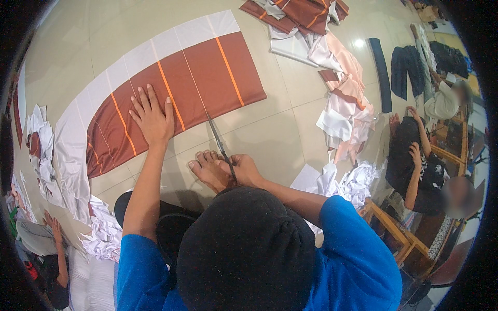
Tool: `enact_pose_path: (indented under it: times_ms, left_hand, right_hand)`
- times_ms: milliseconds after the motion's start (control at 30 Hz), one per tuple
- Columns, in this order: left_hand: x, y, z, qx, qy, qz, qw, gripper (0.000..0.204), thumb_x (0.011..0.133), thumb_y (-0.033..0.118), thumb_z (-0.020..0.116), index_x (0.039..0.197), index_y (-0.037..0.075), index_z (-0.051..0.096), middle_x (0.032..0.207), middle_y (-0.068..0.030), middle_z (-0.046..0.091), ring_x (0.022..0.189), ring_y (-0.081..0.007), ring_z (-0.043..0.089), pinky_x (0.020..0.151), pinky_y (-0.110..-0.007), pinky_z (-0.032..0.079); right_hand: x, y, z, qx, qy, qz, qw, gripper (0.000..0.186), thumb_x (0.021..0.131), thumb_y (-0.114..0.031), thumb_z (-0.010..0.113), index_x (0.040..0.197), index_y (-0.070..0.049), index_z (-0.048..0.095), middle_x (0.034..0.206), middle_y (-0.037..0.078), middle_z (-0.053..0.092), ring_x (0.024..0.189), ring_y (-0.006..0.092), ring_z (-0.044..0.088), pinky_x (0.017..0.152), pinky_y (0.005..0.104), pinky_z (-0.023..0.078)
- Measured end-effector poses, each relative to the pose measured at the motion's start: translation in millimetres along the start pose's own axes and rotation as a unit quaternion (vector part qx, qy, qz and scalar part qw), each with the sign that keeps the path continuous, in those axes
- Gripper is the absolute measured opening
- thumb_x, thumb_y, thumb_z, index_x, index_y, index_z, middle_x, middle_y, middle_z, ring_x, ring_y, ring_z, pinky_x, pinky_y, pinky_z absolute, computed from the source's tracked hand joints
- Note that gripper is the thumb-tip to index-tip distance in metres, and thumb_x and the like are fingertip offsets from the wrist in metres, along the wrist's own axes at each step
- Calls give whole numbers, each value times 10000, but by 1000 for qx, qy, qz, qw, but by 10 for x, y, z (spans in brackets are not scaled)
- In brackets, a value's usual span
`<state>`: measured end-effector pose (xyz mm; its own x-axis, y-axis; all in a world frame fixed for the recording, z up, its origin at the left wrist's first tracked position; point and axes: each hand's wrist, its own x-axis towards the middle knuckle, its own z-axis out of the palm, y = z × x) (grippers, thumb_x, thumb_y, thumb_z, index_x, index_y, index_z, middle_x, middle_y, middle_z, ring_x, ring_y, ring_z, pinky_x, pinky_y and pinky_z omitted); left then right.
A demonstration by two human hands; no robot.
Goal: The person cuts a large piece of maroon fabric with orange stripes into several strips using scissors. They sit on the floor, hold the fabric with one hand, and cut along marked lines with the other.
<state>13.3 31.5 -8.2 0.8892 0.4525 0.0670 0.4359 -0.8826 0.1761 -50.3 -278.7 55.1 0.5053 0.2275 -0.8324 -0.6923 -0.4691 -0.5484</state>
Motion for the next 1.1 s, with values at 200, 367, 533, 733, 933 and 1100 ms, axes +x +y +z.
enact_pose_path:
  times_ms: [200, 367, 533, 733, 933, 1100]
  left_hand:
    - [1, -7, 13, -2, 8, 2, 1000, 812, 1160, 599, 412, 1812, 140, 258, 1870, -190, 232, 1713, -496, 164, 1366, -691, 107]
    - [-7, -1, -10, 0, -6, -5, 1000, 819, 1158, 601, 409, 1811, 131, 257, 1880, -176, 207, 1720, -487, 140, 1375, -679, 86]
    - [0, 17, -19, 4, -5, -3, 1000, 817, 1158, 599, 409, 1812, 133, 255, 1880, -174, 208, 1721, -485, 138, 1375, -680, 87]
    - [-2, 9, -20, 4, -6, -3, 1000, 818, 1159, 600, 407, 1813, 134, 251, 1879, -176, 208, 1721, -483, 139, 1376, -677, 91]
    - [-5, 9, -7, 5, -4, -3, 1000, 818, 1159, 600, 406, 1813, 135, 250, 1880, -175, 206, 1721, -483, 141, 1376, -679, 89]
    - [-1, 12, -12, 4, -7, -3, 1000, 819, 1159, 601, 405, 1813, 133, 250, 1881, -175, 202, 1722, -485, 136, 1375, -681, 88]
  right_hand:
    - [5, 23, 10, -2, 6, -2, 1000, 450, 992, -423, 861, 865, -16, 719, 688, 32, 660, 546, 106, 598, 501, 285, 451]
    - [-21, -84, 16, 17, 3, 17, 1000, 488, 977, -470, 876, 883, -11, 739, 712, 35, 672, 597, 104, 615, 542, 288, 468]
    - [96, -40, -3, -15, 10, 16, 1000, 519, 964, -500, 881, 911, -1, 750, 724, 35, 669, 618, 113, 618, 563, 294, 478]
    - [79, -197, 36, 17, 2, 16, 1000, 508, 963, -490, 883, 892, -16, 715, 705, 35, 651, 583, 118, 601, 538, 288, 473]
    - [66, -265, 52, 34, 2, 30, 999, 493, 970, -471, 879, 877, -23, 697, 693, 25, 637, 560, 105, 592, 512, 271, 470]
    - [57, -282, 63, 11, 15, 19, 1000, 603, 908, -554, 846, 880, 43, 768, 752, 87, 706, 711, 169, 657, 648, 357, 522]
